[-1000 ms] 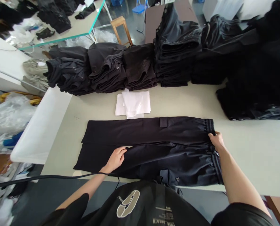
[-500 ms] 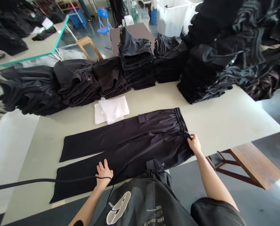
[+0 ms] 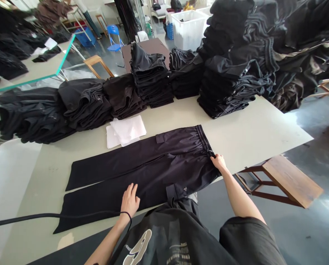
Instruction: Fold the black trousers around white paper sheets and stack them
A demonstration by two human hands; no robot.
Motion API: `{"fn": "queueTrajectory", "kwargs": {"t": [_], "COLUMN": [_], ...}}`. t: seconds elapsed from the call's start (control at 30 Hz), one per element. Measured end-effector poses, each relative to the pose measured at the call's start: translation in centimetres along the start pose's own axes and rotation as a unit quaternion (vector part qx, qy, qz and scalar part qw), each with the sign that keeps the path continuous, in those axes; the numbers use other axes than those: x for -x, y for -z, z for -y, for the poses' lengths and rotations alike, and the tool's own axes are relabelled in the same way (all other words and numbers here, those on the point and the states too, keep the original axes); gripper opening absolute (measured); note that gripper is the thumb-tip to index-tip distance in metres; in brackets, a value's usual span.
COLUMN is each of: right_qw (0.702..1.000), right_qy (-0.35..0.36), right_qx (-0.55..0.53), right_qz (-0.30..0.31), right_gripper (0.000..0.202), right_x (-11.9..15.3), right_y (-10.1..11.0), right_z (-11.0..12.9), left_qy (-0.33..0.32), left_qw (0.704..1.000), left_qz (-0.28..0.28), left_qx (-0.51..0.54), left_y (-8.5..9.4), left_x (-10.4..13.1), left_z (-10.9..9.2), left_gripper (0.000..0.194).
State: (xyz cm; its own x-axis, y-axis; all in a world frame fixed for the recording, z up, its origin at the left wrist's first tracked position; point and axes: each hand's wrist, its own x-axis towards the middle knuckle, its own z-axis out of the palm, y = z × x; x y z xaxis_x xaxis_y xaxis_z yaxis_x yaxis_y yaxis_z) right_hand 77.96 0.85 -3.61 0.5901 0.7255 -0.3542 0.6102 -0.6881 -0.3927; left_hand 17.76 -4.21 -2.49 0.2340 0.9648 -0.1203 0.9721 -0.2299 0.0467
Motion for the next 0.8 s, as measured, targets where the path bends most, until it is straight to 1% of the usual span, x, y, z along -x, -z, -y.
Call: {"fn": "queueTrajectory", "kwargs": {"t": [0.07,0.13,0.2,0.27,0.33,0.37,0.43,0.53,0.63,0.7,0.8], "right_qw": [1.000,0.999,0.999,0.998,0.998,0.998,0.999,0.998,0.995,0.993,0.992], "right_qy": [-0.017,-0.021,-0.026,-0.043,-0.056,-0.056,-0.039,-0.012,-0.011,-0.015,0.004], "right_qx": [0.002,-0.004,-0.015,-0.031,-0.037,-0.031,-0.002,0.055,0.096,0.115,0.126], "right_qz": [0.021,0.024,0.022,0.015,0.007,0.005,0.005,-0.003,0.004,0.017,0.009], "right_gripper": [0.015,0.015,0.016,0.020,0.033,0.041,0.052,0.052,0.049,0.047,0.046], "right_x": [-0.1,-0.3,-0.6,-0.8,-0.6,-0.2,1.1,3.7,5.8,6.3,5.5], "right_y": [0.4,0.8,1.2,1.5,1.6,1.6,1.4,1.0,1.0,1.5,2.4], "right_z": [-0.1,-0.1,0.0,0.1,-0.2,-0.6,-1.6,-3.7,-5.1,-5.1,-3.3], "left_qy": [-0.043,-0.045,-0.042,-0.074,-0.129,-0.150,-0.171,-0.170,-0.145,-0.127,-0.106], "left_qw": [0.999,0.999,0.999,0.997,0.991,0.988,0.984,0.984,0.989,0.991,0.992], "left_qz": [0.002,-0.001,-0.011,-0.018,-0.024,-0.027,-0.036,-0.040,-0.026,-0.009,0.018], "left_qx": [0.014,0.009,-0.001,-0.007,-0.010,-0.013,-0.023,-0.018,0.020,0.046,0.068], "left_y": [-1.0,-1.9,-2.4,-2.9,-3.5,-3.8,-4.3,-4.7,-4.7,-4.3,-3.5], "left_x": [1.8,3.3,4.6,5.7,6.7,7.1,7.7,7.9,7.6,7.4,6.9], "left_z": [-1.6,-2.6,-3.0,-2.8,-2.3,-2.0,-1.3,-0.6,-0.5,-0.7,-1.0], "left_gripper": [0.063,0.065,0.065,0.066,0.066,0.065,0.064,0.063,0.057,0.053,0.051]}}
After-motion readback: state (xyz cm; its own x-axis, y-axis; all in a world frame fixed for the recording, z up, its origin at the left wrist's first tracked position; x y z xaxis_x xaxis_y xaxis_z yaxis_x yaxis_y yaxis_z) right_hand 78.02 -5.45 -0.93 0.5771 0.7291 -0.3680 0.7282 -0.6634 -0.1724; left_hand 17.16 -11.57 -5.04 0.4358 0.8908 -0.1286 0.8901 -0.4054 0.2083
